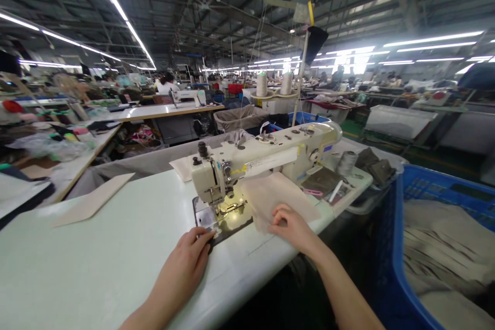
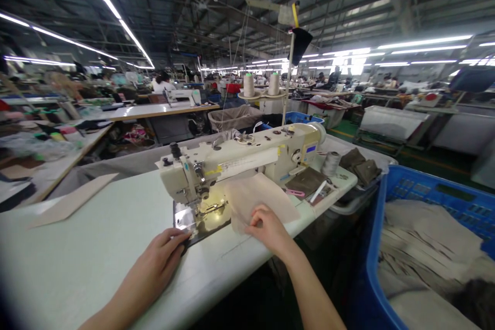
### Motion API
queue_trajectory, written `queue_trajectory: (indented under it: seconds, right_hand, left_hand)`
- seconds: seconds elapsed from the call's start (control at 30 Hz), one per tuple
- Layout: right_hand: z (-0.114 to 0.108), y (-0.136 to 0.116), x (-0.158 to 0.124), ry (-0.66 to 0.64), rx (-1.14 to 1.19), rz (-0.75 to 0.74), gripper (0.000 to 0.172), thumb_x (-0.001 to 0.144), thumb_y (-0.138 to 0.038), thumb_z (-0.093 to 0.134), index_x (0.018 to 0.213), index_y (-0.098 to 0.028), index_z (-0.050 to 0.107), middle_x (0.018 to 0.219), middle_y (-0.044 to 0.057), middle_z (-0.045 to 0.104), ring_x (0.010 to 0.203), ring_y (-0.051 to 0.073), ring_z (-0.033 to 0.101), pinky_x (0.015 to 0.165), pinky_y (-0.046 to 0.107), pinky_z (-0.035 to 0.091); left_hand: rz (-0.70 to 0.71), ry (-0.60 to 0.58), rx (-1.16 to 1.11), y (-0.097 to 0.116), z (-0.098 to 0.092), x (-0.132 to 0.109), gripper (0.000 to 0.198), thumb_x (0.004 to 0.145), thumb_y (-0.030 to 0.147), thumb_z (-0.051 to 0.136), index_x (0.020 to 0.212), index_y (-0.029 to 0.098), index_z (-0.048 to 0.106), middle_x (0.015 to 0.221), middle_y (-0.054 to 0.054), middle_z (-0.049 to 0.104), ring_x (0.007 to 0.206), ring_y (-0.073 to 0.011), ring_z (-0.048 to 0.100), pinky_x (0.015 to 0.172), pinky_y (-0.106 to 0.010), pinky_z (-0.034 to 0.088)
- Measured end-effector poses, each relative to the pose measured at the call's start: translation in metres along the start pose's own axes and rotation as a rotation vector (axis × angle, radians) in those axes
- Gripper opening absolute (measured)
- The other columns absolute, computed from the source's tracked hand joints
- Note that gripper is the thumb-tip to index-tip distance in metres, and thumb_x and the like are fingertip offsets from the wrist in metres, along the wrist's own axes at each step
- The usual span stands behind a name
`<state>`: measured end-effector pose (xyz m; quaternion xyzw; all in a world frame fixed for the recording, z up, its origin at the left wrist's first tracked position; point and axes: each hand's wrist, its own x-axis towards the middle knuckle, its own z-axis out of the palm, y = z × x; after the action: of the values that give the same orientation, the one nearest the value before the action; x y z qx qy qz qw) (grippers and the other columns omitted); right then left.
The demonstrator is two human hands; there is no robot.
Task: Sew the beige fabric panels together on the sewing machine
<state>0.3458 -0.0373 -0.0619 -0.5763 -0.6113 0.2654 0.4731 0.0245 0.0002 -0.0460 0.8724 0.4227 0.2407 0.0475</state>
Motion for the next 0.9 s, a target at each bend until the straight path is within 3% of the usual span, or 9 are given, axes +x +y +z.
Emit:
queue_trajectory:
  seconds: [0.13, 0.27, 0.5, 0.67, 0.8, 0.9]
  right_hand:
    - [-0.007, 0.005, 0.009, 0.135, 0.021, 0.002, 0.033, 0.082, -0.049, 0.069, 0.064, -0.022, 0.061, 0.078, 0.003, 0.066, 0.078, 0.022, 0.064, 0.075, 0.032, 0.049]
    - [-0.021, 0.005, 0.019, 0.222, -0.007, 0.009, 0.043, 0.091, -0.059, 0.053, 0.071, -0.022, 0.061, 0.076, 0.004, 0.066, 0.078, 0.023, 0.064, 0.075, 0.033, 0.048]
    - [-0.024, -0.013, 0.021, 0.107, -0.076, -0.045, 0.035, 0.092, -0.049, 0.056, 0.07, -0.022, 0.06, 0.078, 0.002, 0.065, 0.077, 0.02, 0.06, 0.073, 0.029, 0.046]
    - [-0.015, -0.011, 0.02, -0.031, -0.11, -0.041, 0.033, 0.084, -0.042, 0.067, 0.06, -0.021, 0.059, 0.064, -0.003, 0.059, 0.065, 0.016, 0.056, 0.063, 0.025, 0.038]
    - [-0.009, -0.004, 0.022, 0.009, -0.094, -0.003, 0.034, 0.086, -0.044, 0.062, 0.061, -0.022, 0.055, 0.062, -0.003, 0.056, 0.063, 0.017, 0.053, 0.061, 0.026, 0.036]
    - [-0.012, -0.003, 0.026, 0.093, -0.064, 0.028, 0.041, 0.088, -0.056, 0.056, 0.064, -0.023, 0.053, 0.061, -0.003, 0.055, 0.063, 0.019, 0.054, 0.062, 0.027, 0.039]
  left_hand:
    - [0.002, 0.012, -0.017, -0.001, -0.002, 0.002, 0.036, 0.096, 0.034, 0.043, 0.108, 0.021, 0.075, 0.11, -0.012, 0.071, 0.098, -0.0259, 0.072, 0.088, -0.04, 0.062]
    - [0.017, 0.003, -0.038, 0.001, -0.005, 0.005, 0.034, 0.097, 0.033, 0.044, 0.108, 0.022, 0.075, 0.11, -0.012, 0.071, 0.098, -0.025, 0.072, 0.088, -0.039, 0.062]
    - [0.002, -0.121, 0.077, 0.011, -0.01, 0.014, 0.037, 0.096, 0.025, 0.04, 0.109, 0.019, 0.074, 0.111, -0.014, 0.071, 0.094, -0.0258, 0.073, 0.082, -0.04, 0.063]
    - [0.181, -0.124, 0.111, 0.035, -0.004, 0.024, 0.044, 0.094, 0.014, 0.04, 0.129, 0.02, 0.065, 0.125, -0.012, 0.071, 0.112, -0.0266, 0.068, 0.097, -0.043, 0.058]
    - [0.38, -0.126, 0.053, 0.064, 0.013, 0.04, 0.064, 0.087, 0.002, 0.04, 0.148, 0.021, 0.048, 0.148, -0.01, 0.057, 0.135, -0.0246, 0.054, 0.11, -0.044, 0.05]
    - [0.398, -0.204, 0.029, 0.086, 0.028, 0.054, 0.054, 0.09, 0.006, 0.044, 0.141, 0.021, 0.054, 0.142, -0.011, 0.062, 0.13, -0.025, 0.058, 0.107, -0.044, 0.052]
